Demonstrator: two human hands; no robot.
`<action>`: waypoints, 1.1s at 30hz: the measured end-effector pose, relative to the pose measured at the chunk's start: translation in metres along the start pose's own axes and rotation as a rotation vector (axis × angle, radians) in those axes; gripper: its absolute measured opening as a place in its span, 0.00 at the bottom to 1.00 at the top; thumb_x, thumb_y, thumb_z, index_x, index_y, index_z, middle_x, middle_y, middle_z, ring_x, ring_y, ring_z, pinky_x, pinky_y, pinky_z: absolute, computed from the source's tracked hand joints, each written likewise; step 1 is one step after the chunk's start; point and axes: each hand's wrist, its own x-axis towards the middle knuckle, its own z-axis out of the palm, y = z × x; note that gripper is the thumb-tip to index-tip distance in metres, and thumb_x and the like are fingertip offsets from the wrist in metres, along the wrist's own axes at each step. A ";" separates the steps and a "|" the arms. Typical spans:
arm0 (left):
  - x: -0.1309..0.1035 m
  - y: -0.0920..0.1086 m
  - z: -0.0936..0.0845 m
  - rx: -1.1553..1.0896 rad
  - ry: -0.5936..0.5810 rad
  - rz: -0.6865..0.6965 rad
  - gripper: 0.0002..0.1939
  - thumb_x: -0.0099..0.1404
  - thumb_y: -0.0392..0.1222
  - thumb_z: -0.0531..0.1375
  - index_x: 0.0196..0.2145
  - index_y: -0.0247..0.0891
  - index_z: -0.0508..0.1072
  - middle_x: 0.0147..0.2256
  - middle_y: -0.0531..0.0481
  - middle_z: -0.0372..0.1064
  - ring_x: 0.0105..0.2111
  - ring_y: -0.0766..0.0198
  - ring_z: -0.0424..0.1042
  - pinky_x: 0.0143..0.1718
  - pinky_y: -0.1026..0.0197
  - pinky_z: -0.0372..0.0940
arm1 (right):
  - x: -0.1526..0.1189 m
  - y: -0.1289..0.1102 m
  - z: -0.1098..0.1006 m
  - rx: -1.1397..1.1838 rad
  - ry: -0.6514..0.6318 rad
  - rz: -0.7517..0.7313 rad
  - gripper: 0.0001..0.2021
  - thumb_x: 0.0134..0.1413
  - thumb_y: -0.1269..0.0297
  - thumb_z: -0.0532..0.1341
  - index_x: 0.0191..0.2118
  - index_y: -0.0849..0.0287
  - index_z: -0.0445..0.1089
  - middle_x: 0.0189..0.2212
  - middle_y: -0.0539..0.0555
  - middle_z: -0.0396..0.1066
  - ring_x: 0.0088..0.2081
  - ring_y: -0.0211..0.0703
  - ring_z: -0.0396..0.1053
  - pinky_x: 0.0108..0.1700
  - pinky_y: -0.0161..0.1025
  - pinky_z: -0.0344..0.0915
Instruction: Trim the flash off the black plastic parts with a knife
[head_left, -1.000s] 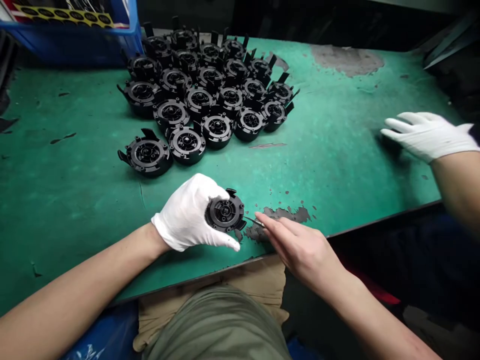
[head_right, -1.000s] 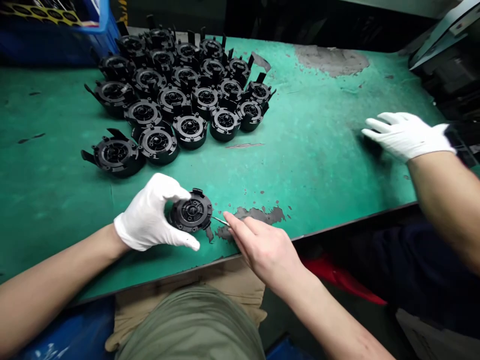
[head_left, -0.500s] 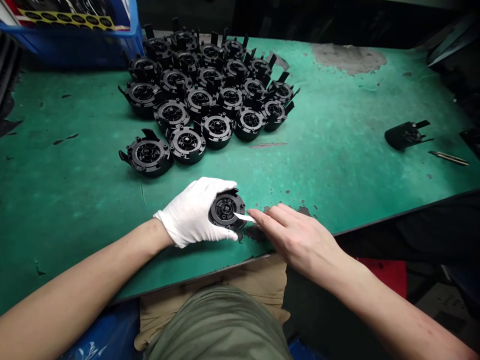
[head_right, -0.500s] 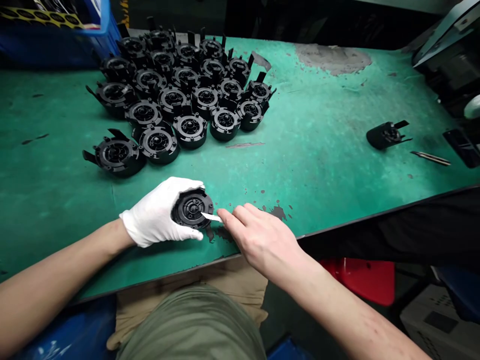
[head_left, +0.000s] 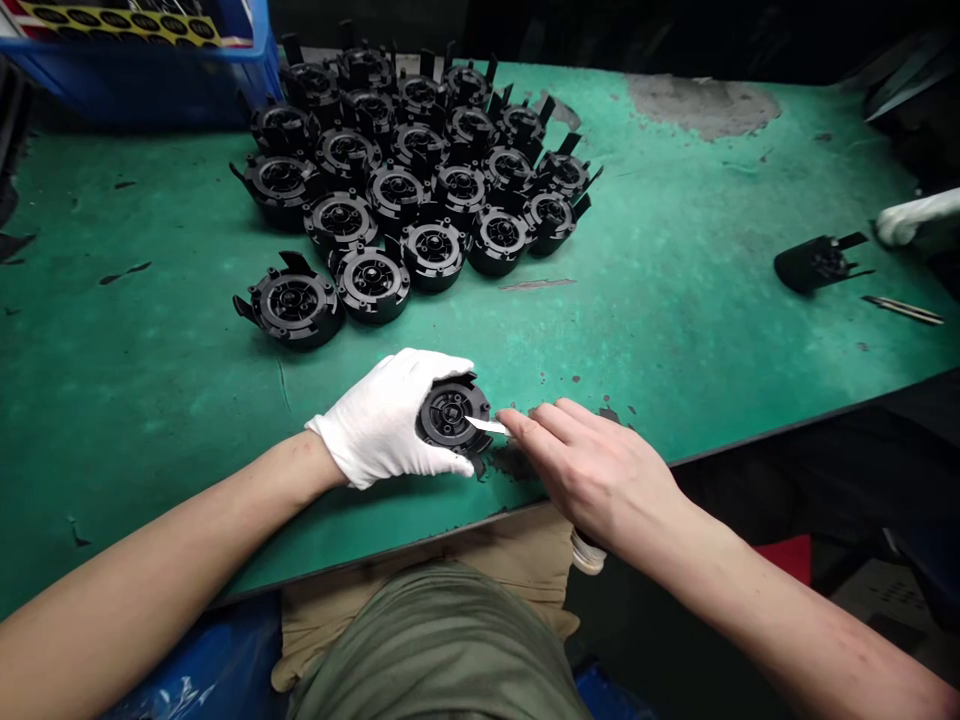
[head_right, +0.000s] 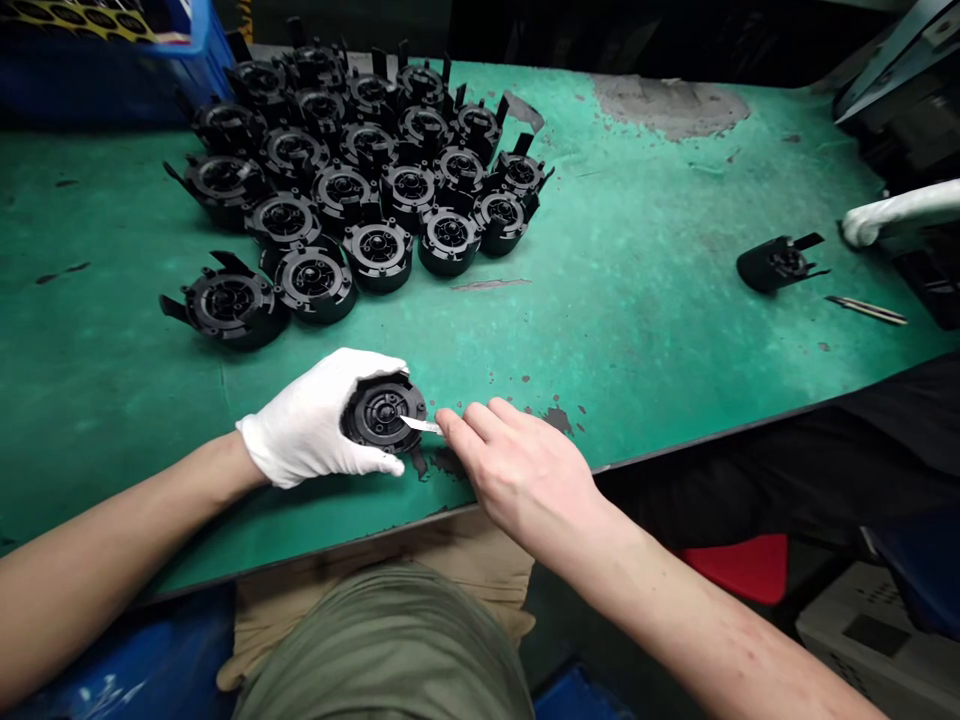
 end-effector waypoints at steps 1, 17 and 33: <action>0.000 0.000 0.000 -0.001 0.001 0.002 0.54 0.45 0.68 0.81 0.62 0.41 0.72 0.58 0.36 0.77 0.58 0.39 0.78 0.65 0.40 0.71 | 0.001 0.000 0.000 -0.008 -0.002 0.003 0.16 0.70 0.78 0.56 0.58 0.64 0.72 0.32 0.53 0.69 0.33 0.46 0.61 0.34 0.43 0.58; 0.002 -0.004 -0.002 -0.055 -0.045 -0.025 0.56 0.43 0.69 0.81 0.64 0.40 0.73 0.60 0.35 0.77 0.59 0.37 0.78 0.65 0.39 0.71 | -0.004 0.009 0.008 0.021 0.080 -0.018 0.20 0.74 0.78 0.55 0.66 0.65 0.67 0.36 0.54 0.74 0.35 0.46 0.63 0.40 0.44 0.62; -0.008 -0.019 -0.003 -0.200 -0.152 0.047 0.51 0.57 0.61 0.78 0.72 0.46 0.66 0.72 0.38 0.65 0.71 0.46 0.68 0.74 0.45 0.63 | 0.001 0.043 0.019 0.064 0.016 -0.103 0.18 0.83 0.58 0.49 0.63 0.61 0.68 0.38 0.53 0.76 0.31 0.40 0.73 0.30 0.38 0.60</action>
